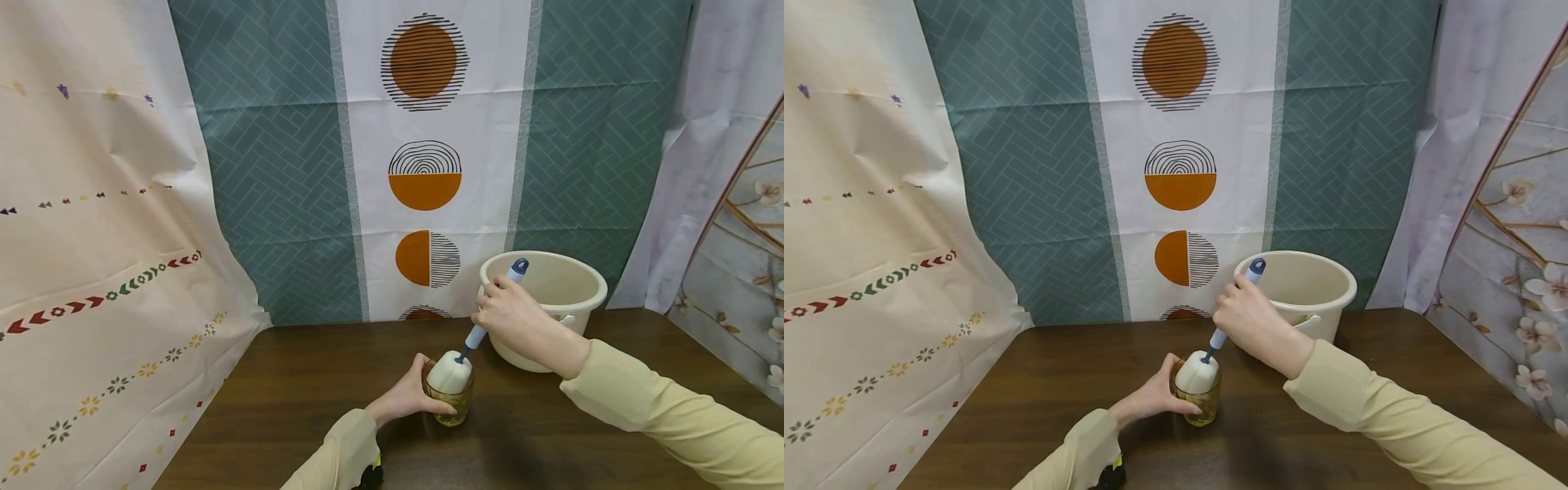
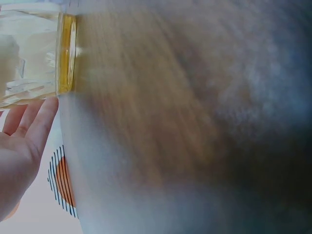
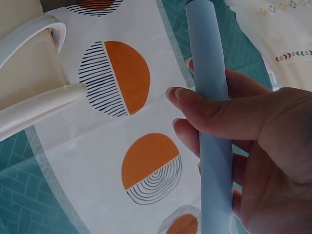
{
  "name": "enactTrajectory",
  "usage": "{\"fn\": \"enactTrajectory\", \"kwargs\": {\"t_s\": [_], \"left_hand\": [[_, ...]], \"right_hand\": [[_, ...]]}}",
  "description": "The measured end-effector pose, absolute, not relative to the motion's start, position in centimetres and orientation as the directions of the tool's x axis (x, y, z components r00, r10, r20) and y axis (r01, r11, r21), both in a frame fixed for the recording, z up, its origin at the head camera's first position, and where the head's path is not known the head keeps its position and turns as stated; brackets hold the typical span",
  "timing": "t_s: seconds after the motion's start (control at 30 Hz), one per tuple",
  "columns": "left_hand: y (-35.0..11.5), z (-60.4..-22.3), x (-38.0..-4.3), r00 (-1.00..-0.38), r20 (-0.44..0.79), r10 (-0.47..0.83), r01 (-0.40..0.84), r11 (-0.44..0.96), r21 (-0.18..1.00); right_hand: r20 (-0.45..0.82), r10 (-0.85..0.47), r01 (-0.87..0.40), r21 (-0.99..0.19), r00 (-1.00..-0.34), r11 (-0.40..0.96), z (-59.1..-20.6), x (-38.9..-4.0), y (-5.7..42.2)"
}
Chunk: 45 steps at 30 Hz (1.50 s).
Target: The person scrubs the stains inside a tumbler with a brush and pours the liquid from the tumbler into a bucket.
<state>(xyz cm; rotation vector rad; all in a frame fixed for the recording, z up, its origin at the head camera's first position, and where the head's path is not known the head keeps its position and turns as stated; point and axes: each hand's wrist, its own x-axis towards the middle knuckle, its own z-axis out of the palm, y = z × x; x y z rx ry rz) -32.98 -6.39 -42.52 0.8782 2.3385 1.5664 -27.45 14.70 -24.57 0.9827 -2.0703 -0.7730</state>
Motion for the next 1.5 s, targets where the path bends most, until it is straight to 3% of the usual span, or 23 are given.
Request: {"fn": "enactTrajectory", "kwargs": {"t_s": [0.63, 1.5], "left_hand": [[-6.36, -42.71, -33.13, -0.797, 0.175, 0.578, 0.373, 0.243, 0.895], [-6.43, -42.55, -32.95, -0.817, 0.139, 0.559, 0.362, 0.311, 0.878]], "right_hand": [[0.354, -0.814, -0.360, 0.763, -0.461, 0.536, -25.20, -27.42, 14.46], [0.340, -0.814, -0.348, 0.777, -0.470, 0.525, -24.44, -26.92, 14.43]]}}
